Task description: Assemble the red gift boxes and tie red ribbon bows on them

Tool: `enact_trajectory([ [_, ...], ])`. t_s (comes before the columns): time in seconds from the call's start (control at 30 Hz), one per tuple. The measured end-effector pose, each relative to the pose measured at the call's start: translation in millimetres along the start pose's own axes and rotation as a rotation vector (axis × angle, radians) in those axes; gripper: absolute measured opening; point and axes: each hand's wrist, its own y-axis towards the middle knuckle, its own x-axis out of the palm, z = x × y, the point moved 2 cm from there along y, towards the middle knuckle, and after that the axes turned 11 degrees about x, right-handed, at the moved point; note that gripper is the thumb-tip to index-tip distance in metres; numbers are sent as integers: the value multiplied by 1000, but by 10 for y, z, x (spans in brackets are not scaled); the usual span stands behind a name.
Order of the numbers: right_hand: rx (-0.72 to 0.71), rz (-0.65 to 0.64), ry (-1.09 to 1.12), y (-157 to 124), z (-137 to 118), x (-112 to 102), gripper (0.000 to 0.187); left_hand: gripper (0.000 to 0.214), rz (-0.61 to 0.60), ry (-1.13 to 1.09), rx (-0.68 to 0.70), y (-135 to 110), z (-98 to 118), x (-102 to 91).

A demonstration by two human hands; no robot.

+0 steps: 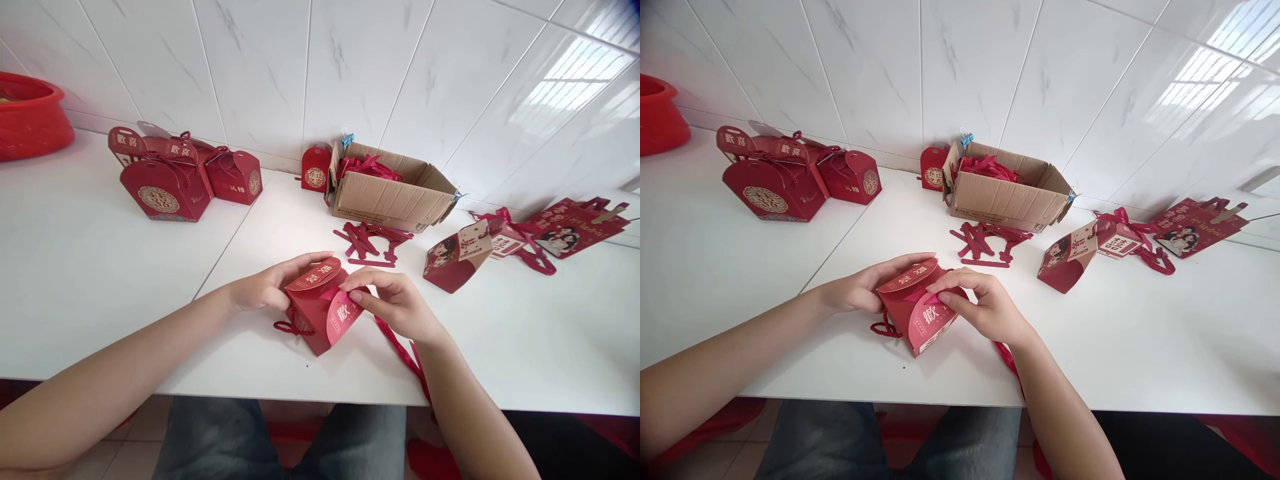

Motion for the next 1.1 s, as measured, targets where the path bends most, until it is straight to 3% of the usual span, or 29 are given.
enact_trajectory([
  [0.17,37,-71,179,-25,-6,-22,14,89,-18,12,-17,11,22,35],
  [0.3,48,1,277,-41,34,-70,15,88,-39,-4,-15,-6,3,17],
  [0.47,-74,106,335,-46,33,-134,22,85,-69,28,26,-25,42,44],
  [0.57,-47,116,314,-34,24,-102,24,71,78,267,104,-8,91,91],
  [0.67,35,110,288,-19,36,-43,24,30,333,556,252,-3,146,121],
  [0.73,63,97,290,-12,47,-12,22,34,419,585,276,-9,154,131],
  [0.9,88,64,247,20,21,54,21,38,474,496,262,-22,144,120],
  [1.1,84,59,194,68,-69,154,23,37,449,453,252,-14,166,158],
])
